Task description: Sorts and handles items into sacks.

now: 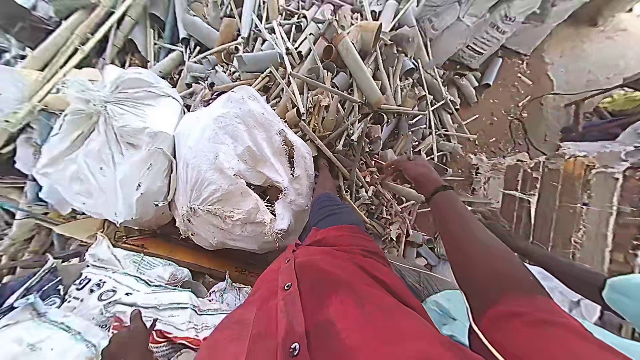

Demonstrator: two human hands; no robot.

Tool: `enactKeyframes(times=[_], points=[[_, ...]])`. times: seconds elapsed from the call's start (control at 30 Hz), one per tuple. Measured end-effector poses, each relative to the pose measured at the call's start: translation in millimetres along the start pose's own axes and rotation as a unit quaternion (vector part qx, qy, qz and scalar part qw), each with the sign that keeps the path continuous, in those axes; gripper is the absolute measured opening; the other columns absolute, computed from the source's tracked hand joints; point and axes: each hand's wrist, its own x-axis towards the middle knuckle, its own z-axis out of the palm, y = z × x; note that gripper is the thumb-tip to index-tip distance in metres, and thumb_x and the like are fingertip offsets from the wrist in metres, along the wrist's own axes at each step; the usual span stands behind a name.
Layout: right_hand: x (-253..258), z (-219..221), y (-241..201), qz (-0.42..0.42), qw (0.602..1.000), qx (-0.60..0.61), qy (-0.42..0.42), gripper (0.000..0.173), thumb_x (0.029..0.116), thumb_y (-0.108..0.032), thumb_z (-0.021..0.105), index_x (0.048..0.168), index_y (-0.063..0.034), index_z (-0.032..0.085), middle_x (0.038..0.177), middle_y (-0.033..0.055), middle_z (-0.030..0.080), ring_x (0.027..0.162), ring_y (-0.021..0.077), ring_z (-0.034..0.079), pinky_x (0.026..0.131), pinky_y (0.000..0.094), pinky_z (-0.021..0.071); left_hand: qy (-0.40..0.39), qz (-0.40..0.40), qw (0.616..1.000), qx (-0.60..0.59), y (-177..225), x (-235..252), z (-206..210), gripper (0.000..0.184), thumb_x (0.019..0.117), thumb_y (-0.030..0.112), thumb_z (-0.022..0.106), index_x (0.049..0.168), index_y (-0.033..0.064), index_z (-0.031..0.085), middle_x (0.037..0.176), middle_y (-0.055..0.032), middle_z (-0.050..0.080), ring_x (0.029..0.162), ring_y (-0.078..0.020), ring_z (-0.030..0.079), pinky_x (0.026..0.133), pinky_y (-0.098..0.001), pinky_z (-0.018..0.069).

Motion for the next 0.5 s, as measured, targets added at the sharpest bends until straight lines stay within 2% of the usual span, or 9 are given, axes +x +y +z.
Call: enactKeyframes(times=[0.07,0.13,0.17,0.3,0.37,0.47,0.5], points=[[-3.8,7.5,-7.8,-0.020,1.000,-0.014,-0.003,0.029,0.1066,-0.028,0.053,0.115,-0.0050,0.069,0.085,0.0038,0.069,0.063,0.0092,0.056,0.062,0.0304,0.0492,0.002,0.016,1.000,-0.017,-21.8,37.3,11.7,0.075,0.1078,0.057,0.030,0.129,-0.0060,0.064,0.137,-0.0321,0.059,0.132,-0.0472,0.055,0.107,-0.0656,0.0413],[-19.9,17.4,-23.9,-0.035,0.999,-0.023,0.012,0.023,0.1053,-0.023,0.055,0.108,-0.0057,0.069,0.073,-0.0024,0.064,0.054,0.0037,0.051,0.053,0.0219,0.0433,-0.017,0.018,0.999,-0.039,-25.2,46.8,13.7,0.076,0.1073,0.059,0.031,0.129,-0.0058,0.064,0.136,-0.0327,0.059,0.133,-0.0478,0.054,0.107,-0.0665,0.0400],[-24.6,21.4,-30.1,-0.047,0.998,-0.024,0.018,0.022,0.1047,-0.024,0.056,0.105,-0.0065,0.069,0.070,-0.0049,0.062,0.053,0.0025,0.049,0.052,0.0209,0.0419,-0.022,0.020,0.999,-0.039,-24.4,48.4,14.0,0.076,0.1071,0.060,0.031,0.127,-0.0051,0.065,0.135,-0.0315,0.061,0.131,-0.0466,0.056,0.106,-0.0658,0.0418],[-30.7,55.2,-62.1,-0.128,0.991,-0.032,-0.009,0.016,0.0989,-0.022,0.065,0.098,-0.0062,0.065,0.068,-0.0057,0.056,0.054,0.0028,0.049,0.052,0.0224,0.0440,-0.038,0.009,0.997,-0.059,-31.2,44.7,-0.9,0.076,0.1071,0.060,0.030,0.123,-0.0038,0.067,0.132,-0.0283,0.064,0.128,-0.0435,0.059,0.104,-0.0638,0.0448],[-33.4,66.8,-82.8,-0.155,0.986,-0.050,-0.031,0.016,0.0980,-0.020,0.066,0.101,-0.0050,0.064,0.072,-0.0046,0.056,0.057,0.0032,0.049,0.055,0.0236,0.0448,-0.043,0.014,0.996,-0.083,-33.2,48.7,-0.1,0.073,0.1063,0.061,0.033,0.121,-0.0015,0.068,0.131,-0.0267,0.065,0.126,-0.0424,0.060,0.102,-0.0639,0.0461],[-49.9,85.6,-120.7,-0.210,0.971,-0.063,-0.095,0.010,0.0963,-0.018,0.068,0.099,-0.0096,0.064,0.068,-0.0102,0.055,0.051,-0.0008,0.044,0.050,0.0191,0.0400,-0.011,0.048,0.983,-0.175,-32.8,41.1,-14.8,0.057,0.1065,0.052,0.044,0.132,0.0059,0.067,0.132,-0.0224,0.066,0.128,-0.0387,0.060,0.106,-0.0616,0.0448],[-61.2,95.9,-137.8,-0.230,0.963,-0.069,-0.122,0.008,0.0960,-0.018,0.068,0.096,-0.0107,0.065,0.067,-0.0119,0.058,0.051,-0.0026,0.046,0.049,0.0173,0.0409,0.015,0.067,0.976,-0.207,-31.5,37.8,-27.4,0.053,0.1064,0.047,0.046,0.136,0.0070,0.065,0.134,-0.0204,0.065,0.129,-0.0370,0.059,0.108,-0.0595,0.0438]])
